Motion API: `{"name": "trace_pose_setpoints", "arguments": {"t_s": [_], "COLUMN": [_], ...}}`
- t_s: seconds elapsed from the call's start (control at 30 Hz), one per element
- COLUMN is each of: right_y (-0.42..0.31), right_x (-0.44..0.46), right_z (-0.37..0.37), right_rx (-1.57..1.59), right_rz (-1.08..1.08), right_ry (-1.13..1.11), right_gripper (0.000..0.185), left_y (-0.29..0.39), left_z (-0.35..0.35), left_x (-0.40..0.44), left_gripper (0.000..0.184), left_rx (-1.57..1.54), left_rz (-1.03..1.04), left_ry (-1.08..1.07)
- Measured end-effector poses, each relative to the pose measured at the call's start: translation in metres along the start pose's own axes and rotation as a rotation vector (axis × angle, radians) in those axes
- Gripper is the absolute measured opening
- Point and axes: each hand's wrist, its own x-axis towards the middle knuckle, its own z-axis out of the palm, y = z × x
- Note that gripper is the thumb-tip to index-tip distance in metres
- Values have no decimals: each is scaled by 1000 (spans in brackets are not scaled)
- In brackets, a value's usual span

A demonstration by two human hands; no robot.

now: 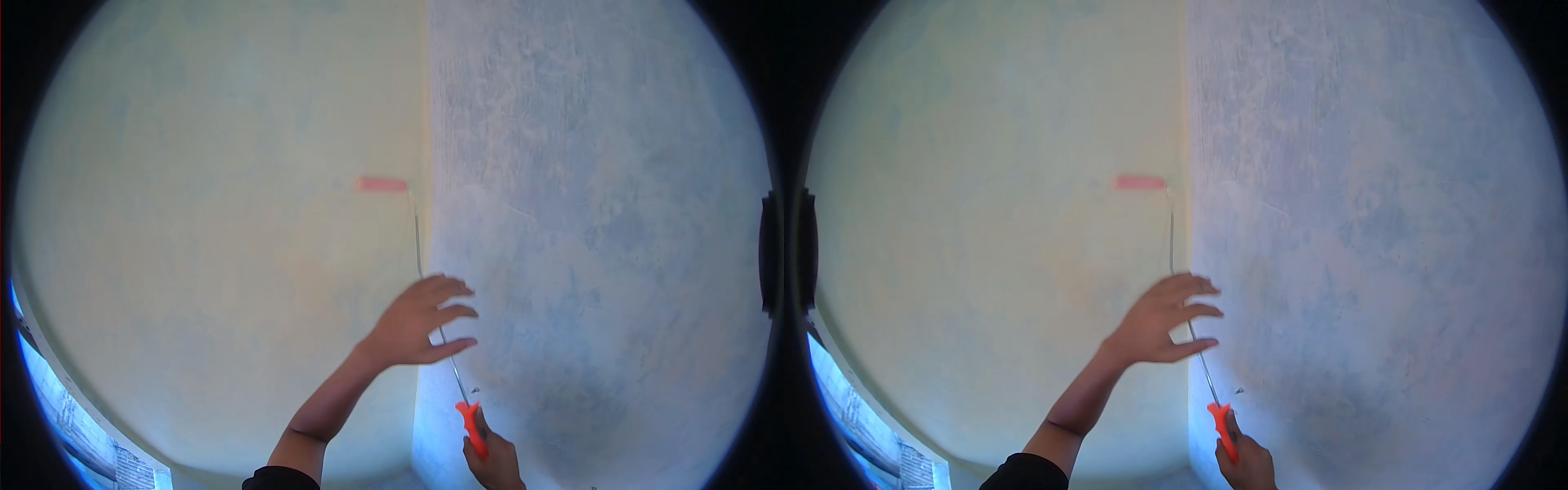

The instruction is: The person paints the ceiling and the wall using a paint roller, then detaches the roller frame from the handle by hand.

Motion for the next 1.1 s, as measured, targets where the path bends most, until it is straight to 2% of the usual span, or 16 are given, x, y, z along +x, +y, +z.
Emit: {"name": "trace_pose_setpoints", "arguments": {"t_s": [0.03, 0.1, 0.13, 0.2, 0.23, 0.3, 0.4, 0.5, 0.6, 0.67, 0.73, 0.8, 0.87, 0.93, 1.03, 1.1], "right_y": [20, 68, 62, 50, 45, 29, -6, -29, -35, -32, -5, 22, 71, 106, 122, 135], "right_x": [-10, 17, -16, -5, 1, 7, 38, 80, 87, 82, 67, 44, 6, -33, -60, -56], "right_z": [8, -3, 6, 8, 9, 17, -19, -25, -29, -29, -9, 13, 34, 48, 57, 70], "right_rx": [0, 78, 78, 68, 69, 109, 211, 178, 350, 611, 582, 646, 751, 789, 827, 830], "right_rz": [-4, -42, -50, -227, -214, -15, -66, -113, -153, -56, -39, 221, 368, 511, 636, 600], "right_ry": [-7, -71, -66, 228, 217, 182, 146, 282, 308, 222, 201, 218, 48, -39, -45, -41], "right_gripper": [64, 65, 65, 43, 43, 62, 55, 53, 56, 53, 52, 48, 37, 38, 36, 35], "left_y": [3, -36, -7, -23, -29, -39, -51, -91, -94, -89, -79, -68, -43, -13, 17, 8], "left_z": [12, 62, 65, 76, 77, 69, 42, 31, 19, 30, 60, 94, 138, 167, 179, 186], "left_x": [-12, -15, -38, -57, -59, -49, -2, 47, 70, 54, 15, -24, -81, -127, -153, -157], "left_gripper": [26, 21, 21, 21, 21, 20, 13, 41, 50, 49, 49, 39, 39, 36, 36, 36], "left_rx": [4, -39, -31, 7, -4, 64, 266, 137, 82, 93, 79, 24, -60, -146, -185, -175], "left_rz": [-6, -210, -205, -220, -231, -100, -47, -64, -64, -84, -146, -249, -335, -409, -494, -492], "left_ry": [1, -176, -173, -183, -188, -148, -65, 129, 160, 147, 115, 36, -49, -159, -264, -262]}}
